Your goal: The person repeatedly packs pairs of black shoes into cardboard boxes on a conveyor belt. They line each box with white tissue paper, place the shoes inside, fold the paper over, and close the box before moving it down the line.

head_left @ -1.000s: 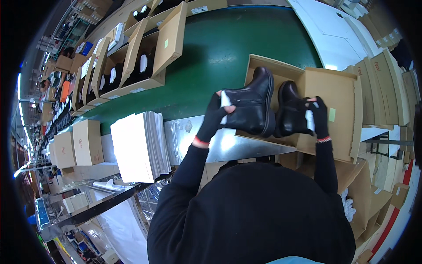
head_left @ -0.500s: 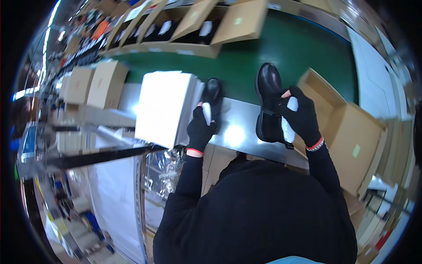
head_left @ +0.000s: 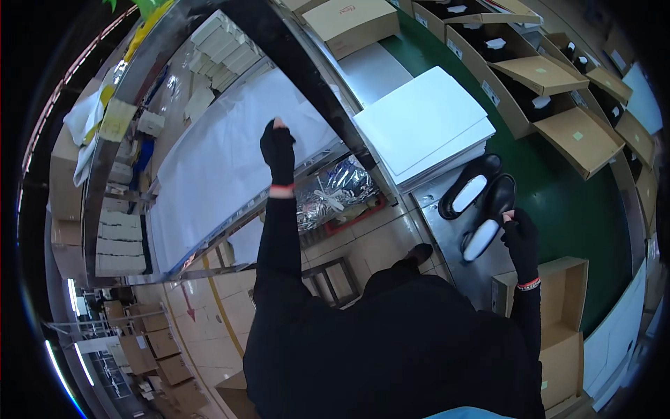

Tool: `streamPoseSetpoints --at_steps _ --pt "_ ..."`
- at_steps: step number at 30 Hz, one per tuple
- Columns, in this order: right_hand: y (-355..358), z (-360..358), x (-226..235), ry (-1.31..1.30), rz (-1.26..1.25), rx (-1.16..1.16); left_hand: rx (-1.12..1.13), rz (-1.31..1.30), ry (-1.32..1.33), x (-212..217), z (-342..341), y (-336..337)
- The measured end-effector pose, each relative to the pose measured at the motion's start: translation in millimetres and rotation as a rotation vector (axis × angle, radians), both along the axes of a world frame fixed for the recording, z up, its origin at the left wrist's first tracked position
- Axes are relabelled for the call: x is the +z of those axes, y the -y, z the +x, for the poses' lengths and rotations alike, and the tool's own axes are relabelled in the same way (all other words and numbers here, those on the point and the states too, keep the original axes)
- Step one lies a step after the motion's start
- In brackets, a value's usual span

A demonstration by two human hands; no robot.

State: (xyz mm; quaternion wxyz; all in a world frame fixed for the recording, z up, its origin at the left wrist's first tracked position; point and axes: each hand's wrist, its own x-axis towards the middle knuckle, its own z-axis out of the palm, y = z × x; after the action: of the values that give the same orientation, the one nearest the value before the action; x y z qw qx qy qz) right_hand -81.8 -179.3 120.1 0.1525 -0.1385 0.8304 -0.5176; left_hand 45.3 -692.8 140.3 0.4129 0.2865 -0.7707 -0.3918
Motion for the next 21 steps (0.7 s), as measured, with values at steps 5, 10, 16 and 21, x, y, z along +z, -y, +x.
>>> streamPoseSetpoints --at_steps 5,10,16,21 --pt "16.7 8.6 11.2 -0.084 -0.077 0.064 0.029 -0.071 0.342 -49.0 -33.3 62.5" --pt "-19.1 21.7 27.6 0.086 -0.137 -0.058 -0.211 0.22 0.148 -9.2 -22.1 85.1" --pt "-109.5 45.3 36.1 0.187 -0.17 -0.195 -1.107 0.894 -0.734 120.5 78.0 18.2" --pt "-72.2 46.5 65.3 0.281 -0.43 0.106 -1.532 0.706 -0.13 111.9 -23.6 -227.6"
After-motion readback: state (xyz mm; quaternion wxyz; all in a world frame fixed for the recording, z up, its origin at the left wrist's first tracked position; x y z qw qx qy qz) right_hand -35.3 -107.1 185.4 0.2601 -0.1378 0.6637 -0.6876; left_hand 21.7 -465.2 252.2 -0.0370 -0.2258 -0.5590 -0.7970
